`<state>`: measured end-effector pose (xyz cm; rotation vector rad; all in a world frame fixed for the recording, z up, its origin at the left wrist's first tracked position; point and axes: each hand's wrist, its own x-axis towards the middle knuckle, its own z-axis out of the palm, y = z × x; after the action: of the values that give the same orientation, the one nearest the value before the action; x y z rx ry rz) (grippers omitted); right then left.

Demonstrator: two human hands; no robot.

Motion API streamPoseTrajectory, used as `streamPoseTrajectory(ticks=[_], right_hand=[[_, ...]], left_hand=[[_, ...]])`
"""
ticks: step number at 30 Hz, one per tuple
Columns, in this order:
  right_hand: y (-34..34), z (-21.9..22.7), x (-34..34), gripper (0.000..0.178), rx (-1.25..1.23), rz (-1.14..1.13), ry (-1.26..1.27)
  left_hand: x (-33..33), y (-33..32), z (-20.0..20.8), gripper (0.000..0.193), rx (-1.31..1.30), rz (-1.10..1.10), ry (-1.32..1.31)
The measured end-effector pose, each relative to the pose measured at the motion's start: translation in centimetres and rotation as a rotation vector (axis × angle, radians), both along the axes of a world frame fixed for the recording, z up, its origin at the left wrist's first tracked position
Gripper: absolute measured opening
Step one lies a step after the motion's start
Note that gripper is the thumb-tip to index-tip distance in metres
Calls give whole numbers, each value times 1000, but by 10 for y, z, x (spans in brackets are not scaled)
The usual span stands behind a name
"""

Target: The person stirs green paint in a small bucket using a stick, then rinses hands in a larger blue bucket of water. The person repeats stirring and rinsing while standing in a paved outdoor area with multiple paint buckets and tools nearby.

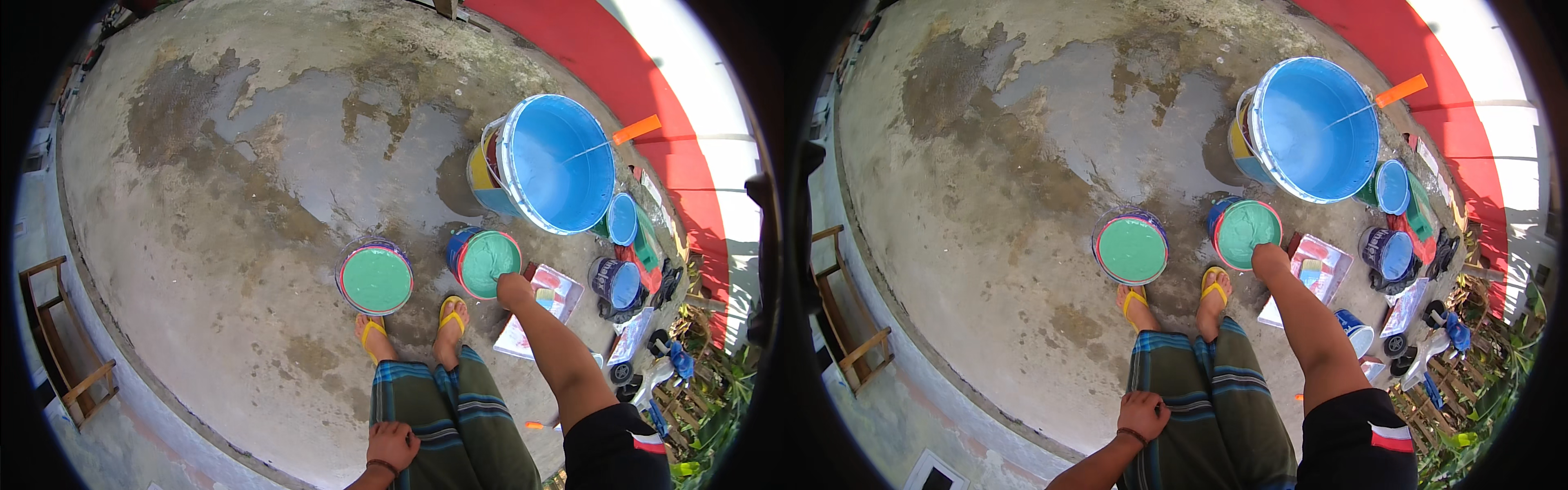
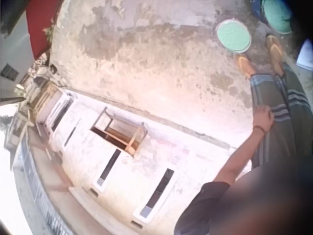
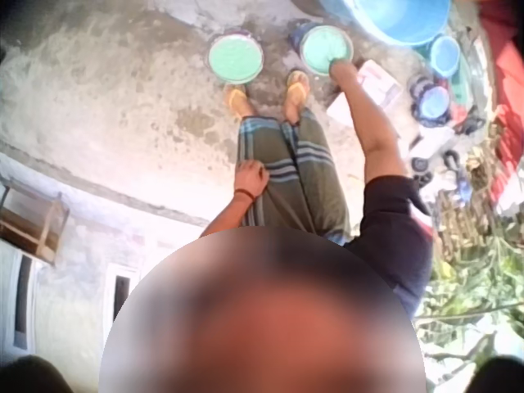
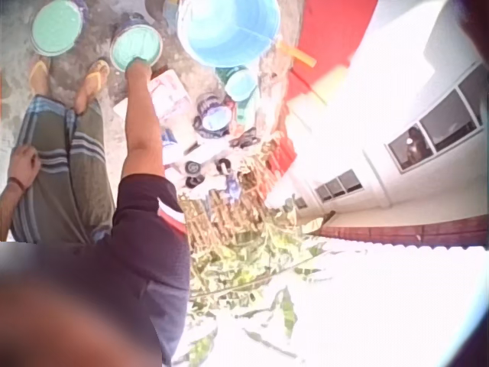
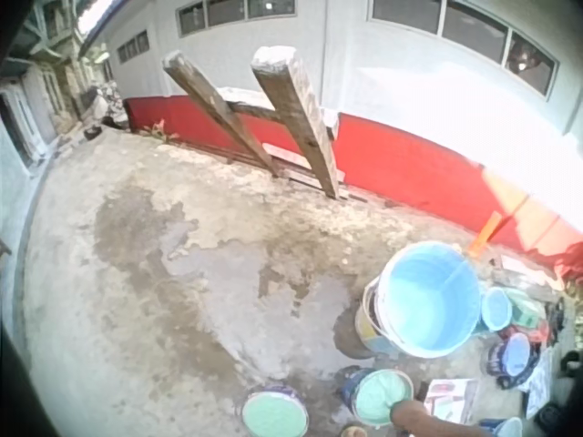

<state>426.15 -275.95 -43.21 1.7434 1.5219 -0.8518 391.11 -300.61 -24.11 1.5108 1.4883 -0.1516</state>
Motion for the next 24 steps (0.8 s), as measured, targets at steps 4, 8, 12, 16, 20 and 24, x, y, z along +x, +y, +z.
streamPoseTrajectory(ticks=[4, 8, 12, 16, 20, 24], right_hand=[[5, 8, -7, 27, 68, -120, -10], [6, 16, -24, 28, -66, -35, 19], [-3, 15, -21, 29, 91, -212, -37], [-7, 6, -5, 28, -29, -39, 3], [-3, 2, -1, 27, 71, -122, -36], [-3, 9, -2, 27, -21, 2, 22]], left_hand=[[1, -2, -1, 15, -22, 15, -7], [2, 1, -2, 14, -7, 14, -2], [2, 1, 1, 14, -5, 14, -11], [2, 4, 3, 14, 16, 0, -10], [0, 5, 1, 14, -57, -17, -16], [0, 3, 3, 15, -24, -9, -2]])
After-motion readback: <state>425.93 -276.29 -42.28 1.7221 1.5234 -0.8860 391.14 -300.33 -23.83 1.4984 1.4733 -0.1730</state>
